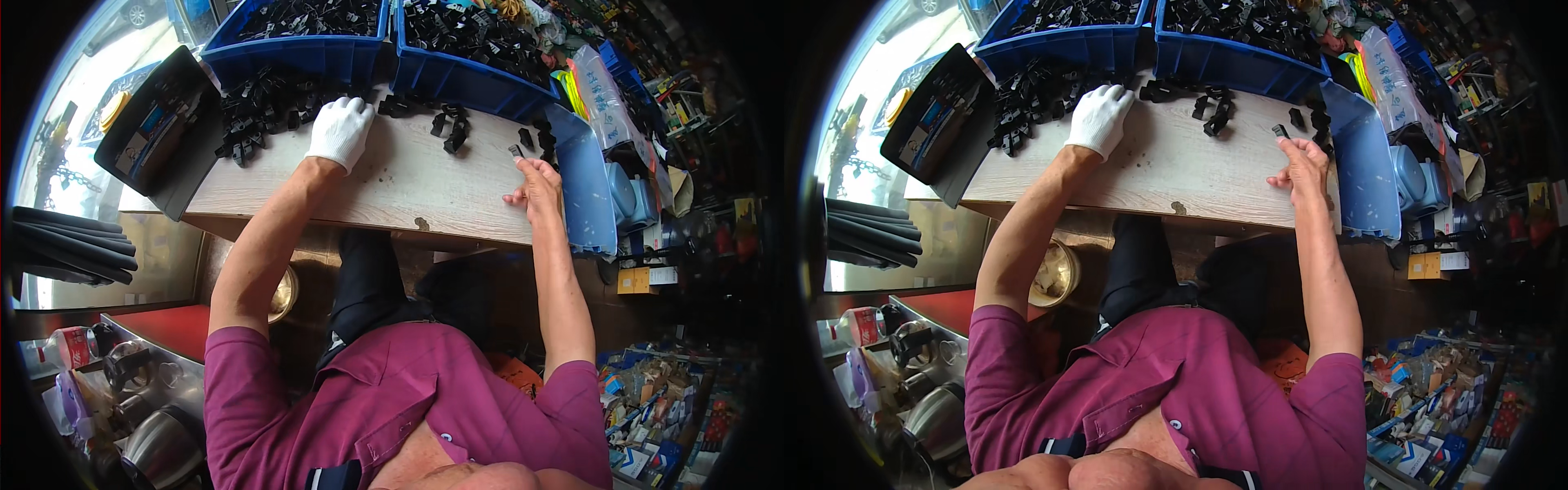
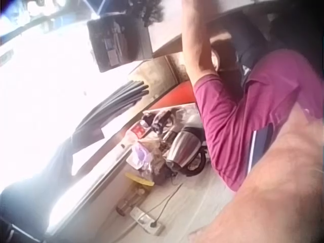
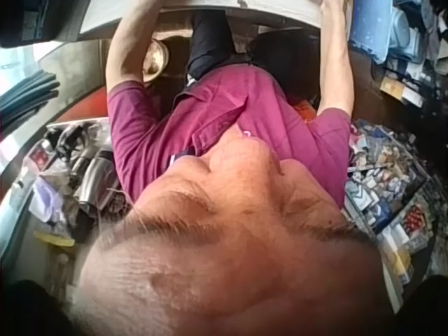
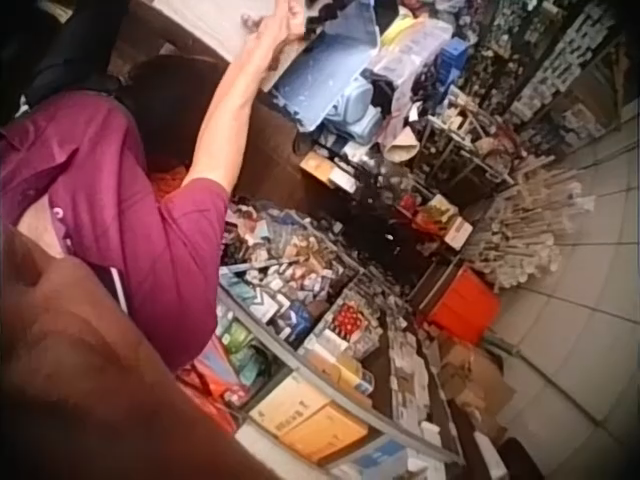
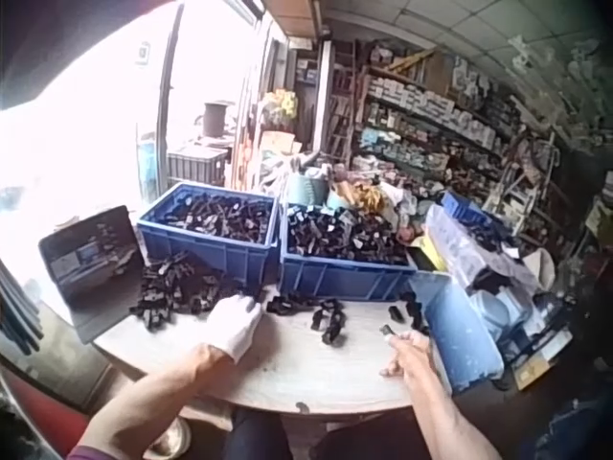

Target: The person is inspecting and sorting small black plastic hardware components on a wooden workbench.

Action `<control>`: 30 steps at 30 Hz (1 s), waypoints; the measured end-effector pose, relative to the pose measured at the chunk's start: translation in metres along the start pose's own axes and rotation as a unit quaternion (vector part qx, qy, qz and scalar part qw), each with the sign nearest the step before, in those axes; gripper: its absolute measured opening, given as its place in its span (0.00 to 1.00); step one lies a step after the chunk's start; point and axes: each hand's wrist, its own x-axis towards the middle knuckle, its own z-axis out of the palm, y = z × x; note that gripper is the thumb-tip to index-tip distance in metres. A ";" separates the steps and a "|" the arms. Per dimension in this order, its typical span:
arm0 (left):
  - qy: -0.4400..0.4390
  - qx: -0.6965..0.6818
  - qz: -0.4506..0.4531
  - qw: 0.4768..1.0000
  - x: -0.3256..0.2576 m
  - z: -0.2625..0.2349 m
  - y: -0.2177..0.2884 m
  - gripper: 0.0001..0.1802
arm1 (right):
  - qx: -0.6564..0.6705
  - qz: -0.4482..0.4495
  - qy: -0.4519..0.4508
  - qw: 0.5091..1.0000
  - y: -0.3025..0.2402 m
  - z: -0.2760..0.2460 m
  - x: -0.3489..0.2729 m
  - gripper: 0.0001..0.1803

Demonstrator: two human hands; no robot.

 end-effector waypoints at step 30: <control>0.027 -0.137 0.021 0.990 -0.005 -0.008 0.018 0.11 | -0.242 -0.113 -0.162 0.950 0.000 0.082 0.020 0.26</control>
